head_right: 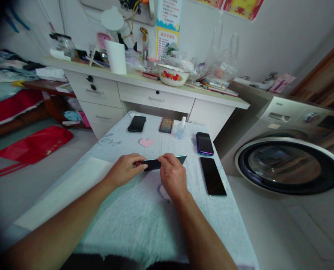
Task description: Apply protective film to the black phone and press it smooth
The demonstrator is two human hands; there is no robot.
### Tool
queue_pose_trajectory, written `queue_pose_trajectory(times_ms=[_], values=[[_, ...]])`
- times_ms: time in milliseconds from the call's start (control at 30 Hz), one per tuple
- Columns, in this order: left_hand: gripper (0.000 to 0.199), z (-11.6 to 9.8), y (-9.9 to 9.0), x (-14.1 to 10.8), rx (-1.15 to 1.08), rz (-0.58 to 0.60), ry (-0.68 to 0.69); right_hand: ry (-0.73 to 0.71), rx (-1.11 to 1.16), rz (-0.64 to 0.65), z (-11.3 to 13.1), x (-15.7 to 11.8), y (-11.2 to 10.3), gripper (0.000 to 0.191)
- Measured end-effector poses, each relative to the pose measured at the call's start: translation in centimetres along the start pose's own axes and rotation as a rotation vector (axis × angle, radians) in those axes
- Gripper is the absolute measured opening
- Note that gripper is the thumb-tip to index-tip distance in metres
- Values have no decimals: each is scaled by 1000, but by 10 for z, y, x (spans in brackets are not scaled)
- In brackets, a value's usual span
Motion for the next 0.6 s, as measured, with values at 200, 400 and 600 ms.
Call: queue_pose_trajectory(times_ms=[200, 400, 600], values=[[9, 1, 0, 0, 3, -12, 2, -7, 8, -4, 1, -2, 3, 33], [10, 3, 2, 0, 7, -16, 10, -50, 111, 73, 16, -5, 16, 40], [11, 4, 3, 0, -11, -12, 6, -63, 118, 74, 20, -4, 16, 40]])
Point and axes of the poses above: each hand's wrist, its own x-axis towards the middle knuckle, its own y-axis out of the palm, z = x × y, the point moved 9 cm from there along x, towards the middle knuckle, and after that the axes turned 14 degrees about -z, right-handed, at the moved point
